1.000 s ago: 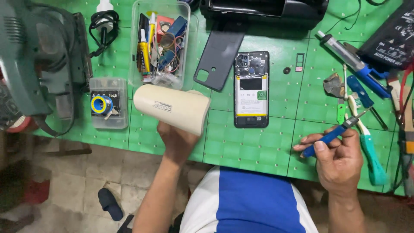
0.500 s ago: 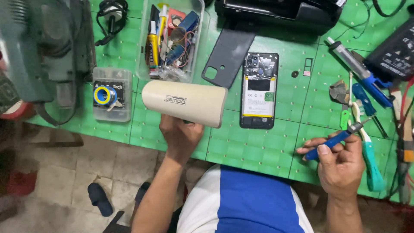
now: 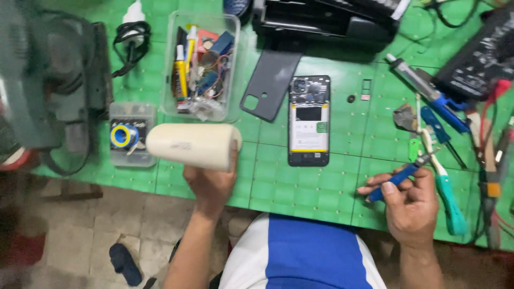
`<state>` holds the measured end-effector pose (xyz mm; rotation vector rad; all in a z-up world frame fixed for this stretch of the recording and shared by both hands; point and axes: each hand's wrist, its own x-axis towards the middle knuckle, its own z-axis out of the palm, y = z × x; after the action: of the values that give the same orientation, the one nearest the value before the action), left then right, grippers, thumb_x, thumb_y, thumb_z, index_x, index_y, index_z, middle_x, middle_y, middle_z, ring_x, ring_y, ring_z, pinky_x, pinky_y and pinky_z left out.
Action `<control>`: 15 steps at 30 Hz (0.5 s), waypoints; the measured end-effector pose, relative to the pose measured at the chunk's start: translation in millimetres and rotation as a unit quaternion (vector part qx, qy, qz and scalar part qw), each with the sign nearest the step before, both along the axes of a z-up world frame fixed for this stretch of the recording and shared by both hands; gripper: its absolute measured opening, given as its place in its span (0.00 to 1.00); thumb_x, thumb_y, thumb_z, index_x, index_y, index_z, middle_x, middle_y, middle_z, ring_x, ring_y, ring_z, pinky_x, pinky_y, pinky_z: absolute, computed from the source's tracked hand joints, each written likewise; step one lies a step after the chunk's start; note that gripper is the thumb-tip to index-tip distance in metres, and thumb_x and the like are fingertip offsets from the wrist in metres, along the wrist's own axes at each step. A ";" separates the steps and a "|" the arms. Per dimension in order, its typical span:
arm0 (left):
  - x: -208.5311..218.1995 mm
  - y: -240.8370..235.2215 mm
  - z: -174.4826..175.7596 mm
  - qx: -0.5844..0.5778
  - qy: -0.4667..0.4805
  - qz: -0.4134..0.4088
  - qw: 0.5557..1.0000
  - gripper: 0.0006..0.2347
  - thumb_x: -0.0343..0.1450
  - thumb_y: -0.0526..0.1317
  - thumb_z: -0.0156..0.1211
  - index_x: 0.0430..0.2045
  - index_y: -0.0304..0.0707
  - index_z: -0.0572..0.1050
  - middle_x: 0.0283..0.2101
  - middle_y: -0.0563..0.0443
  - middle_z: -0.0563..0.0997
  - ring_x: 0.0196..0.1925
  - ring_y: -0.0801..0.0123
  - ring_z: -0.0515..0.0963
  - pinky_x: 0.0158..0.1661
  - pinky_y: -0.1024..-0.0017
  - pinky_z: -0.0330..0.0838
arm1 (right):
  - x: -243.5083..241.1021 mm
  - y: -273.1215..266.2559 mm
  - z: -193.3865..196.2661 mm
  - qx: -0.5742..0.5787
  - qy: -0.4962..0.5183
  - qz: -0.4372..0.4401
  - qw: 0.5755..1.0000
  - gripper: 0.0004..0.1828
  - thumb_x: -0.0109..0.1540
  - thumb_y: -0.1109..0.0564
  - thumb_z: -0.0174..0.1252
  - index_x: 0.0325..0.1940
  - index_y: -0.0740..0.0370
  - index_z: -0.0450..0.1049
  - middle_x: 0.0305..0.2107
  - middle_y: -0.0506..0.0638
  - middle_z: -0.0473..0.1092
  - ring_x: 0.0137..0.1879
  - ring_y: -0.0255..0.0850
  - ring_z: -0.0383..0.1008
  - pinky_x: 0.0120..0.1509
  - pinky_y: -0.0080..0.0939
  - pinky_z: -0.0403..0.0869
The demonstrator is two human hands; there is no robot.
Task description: Disassembling and repairing a smartphone on a workbench using specialized tools.
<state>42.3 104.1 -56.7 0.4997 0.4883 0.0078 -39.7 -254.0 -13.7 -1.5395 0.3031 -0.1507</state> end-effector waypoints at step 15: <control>13.3 -18.6 37.7 0.883 -0.131 0.099 0.440 0.21 0.64 0.40 0.80 0.43 0.19 0.80 0.42 0.27 0.83 0.46 0.33 0.83 0.49 0.49 0.78 | 1.9 -5.5 -14.4 0.061 -0.037 0.013 0.997 0.18 0.66 0.61 0.55 0.57 0.67 0.57 0.34 0.67 0.76 0.34 0.53 0.85 0.32 0.42 0.85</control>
<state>55.5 85.5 -19.0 2.5147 0.0082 0.9303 -37.8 -259.5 -28.1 -1.4135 0.2298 -0.1651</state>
